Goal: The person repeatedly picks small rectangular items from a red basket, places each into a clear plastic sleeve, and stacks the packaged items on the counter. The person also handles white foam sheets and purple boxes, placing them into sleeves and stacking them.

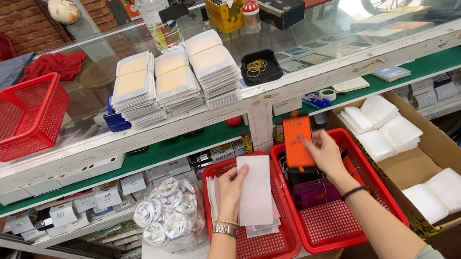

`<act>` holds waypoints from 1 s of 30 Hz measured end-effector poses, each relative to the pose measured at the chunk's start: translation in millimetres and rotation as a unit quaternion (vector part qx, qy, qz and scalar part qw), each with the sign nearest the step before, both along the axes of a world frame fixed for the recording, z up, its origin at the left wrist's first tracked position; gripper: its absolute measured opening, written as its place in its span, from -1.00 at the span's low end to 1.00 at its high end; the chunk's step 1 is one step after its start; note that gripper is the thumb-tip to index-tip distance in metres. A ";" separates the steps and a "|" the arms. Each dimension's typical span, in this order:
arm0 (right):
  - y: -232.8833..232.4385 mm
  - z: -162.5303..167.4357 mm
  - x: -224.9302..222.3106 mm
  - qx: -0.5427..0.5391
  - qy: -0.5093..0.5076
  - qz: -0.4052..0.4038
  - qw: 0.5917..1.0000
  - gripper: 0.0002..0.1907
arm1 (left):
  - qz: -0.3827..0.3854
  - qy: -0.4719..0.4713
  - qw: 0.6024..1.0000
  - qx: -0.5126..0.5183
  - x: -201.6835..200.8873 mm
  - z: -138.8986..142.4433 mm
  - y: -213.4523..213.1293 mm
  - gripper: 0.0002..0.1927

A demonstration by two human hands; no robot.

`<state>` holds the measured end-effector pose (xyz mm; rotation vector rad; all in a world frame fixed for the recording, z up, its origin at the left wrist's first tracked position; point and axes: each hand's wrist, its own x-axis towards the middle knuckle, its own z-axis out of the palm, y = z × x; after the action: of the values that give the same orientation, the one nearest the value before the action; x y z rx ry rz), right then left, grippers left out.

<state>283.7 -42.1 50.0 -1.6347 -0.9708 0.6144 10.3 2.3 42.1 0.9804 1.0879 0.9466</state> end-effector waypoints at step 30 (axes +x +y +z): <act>4.9 82.2 -26.4 0.012 0.123 0.271 0.955 -0.38 | -0.093 -0.105 0.988 0.067 11.7 19.5 -20.2 -0.74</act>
<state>257.3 -37.1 132.1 -1.2256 -1.2378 1.1411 22.0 -17.8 61.5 1.0460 0.7516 0.9550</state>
